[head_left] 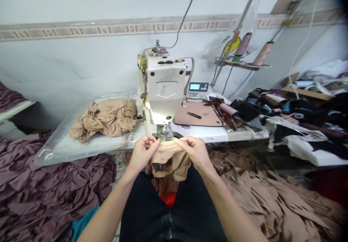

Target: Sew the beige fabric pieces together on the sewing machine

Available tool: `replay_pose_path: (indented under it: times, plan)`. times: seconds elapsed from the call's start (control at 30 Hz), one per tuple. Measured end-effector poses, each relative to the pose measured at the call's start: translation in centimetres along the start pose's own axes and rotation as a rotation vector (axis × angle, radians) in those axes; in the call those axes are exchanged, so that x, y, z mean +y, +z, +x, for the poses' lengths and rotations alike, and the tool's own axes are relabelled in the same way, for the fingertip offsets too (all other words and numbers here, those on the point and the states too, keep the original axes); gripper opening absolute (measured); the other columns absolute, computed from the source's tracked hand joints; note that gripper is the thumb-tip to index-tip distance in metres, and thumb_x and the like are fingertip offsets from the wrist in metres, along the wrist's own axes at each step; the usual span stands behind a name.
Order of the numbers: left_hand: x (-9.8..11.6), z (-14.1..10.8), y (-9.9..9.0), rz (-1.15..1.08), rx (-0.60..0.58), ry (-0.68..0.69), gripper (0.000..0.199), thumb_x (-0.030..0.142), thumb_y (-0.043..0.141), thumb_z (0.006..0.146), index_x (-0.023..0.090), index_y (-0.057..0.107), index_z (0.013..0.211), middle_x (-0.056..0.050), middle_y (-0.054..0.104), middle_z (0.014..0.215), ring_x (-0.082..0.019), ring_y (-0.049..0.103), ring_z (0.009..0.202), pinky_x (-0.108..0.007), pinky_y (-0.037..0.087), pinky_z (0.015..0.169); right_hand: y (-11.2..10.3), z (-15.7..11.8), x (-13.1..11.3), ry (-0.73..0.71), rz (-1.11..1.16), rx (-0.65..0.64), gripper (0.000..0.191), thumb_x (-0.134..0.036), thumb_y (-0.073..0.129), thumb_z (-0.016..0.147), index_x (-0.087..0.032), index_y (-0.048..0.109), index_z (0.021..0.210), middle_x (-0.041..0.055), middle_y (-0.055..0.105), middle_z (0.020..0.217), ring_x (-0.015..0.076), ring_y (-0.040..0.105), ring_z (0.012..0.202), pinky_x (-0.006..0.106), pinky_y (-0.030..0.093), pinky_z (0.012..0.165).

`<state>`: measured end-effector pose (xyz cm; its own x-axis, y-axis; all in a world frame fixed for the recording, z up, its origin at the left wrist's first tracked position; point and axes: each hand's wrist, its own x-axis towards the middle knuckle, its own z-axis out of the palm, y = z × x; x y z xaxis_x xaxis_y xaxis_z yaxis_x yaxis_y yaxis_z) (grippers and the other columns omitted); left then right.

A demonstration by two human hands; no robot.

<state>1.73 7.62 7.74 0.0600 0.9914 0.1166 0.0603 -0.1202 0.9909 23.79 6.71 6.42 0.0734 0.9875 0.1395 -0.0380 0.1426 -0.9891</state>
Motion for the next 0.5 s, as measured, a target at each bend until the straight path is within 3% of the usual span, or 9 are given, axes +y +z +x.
replay_pose_path:
  times: [0.17, 0.3, 0.5]
  plan:
    - [0.4, 1.2, 0.6, -0.044, 0.023, 0.045, 0.036, 0.043, 0.082, 0.084, 0.021, 0.061, 0.103, 0.009, 0.046, 0.063, -0.01, 0.041, 0.05, -0.022, 0.03, 0.051, 0.0, 0.8, 0.7, 0.011, 0.039, 0.09, 0.037, -0.052, 0.087, 0.079, -0.016, 0.08, 0.074, 0.0028, 0.073, 0.068, 0.0193, 0.061, 0.065, 0.031, 0.048, 0.066]
    - [0.3, 2.4, 1.0, 0.031, 0.05, 0.07, 0.033, 0.04, 0.078, 0.088, 0.02, 0.06, 0.108, 0.008, 0.049, 0.066, -0.011, 0.043, 0.051, -0.023, 0.034, 0.053, -0.1, 1.7, 1.1, -0.02, 0.03, 0.131, 0.037, -0.053, 0.087, 0.079, -0.017, 0.08, 0.074, 0.0029, 0.073, 0.069, 0.0206, 0.063, 0.067, 0.032, 0.049, 0.069]
    - [-0.3, 3.8, 1.4, -0.052, 0.045, 0.062, 0.04, 0.041, 0.082, 0.086, 0.02, 0.06, 0.111, 0.01, 0.046, 0.06, -0.012, 0.044, 0.051, -0.022, 0.033, 0.053, -0.4, 3.0, 1.8, -0.087, -0.013, 0.177, 0.038, -0.054, 0.085, 0.08, -0.017, 0.08, 0.074, 0.0038, 0.074, 0.071, 0.022, 0.065, 0.069, 0.033, 0.052, 0.069]
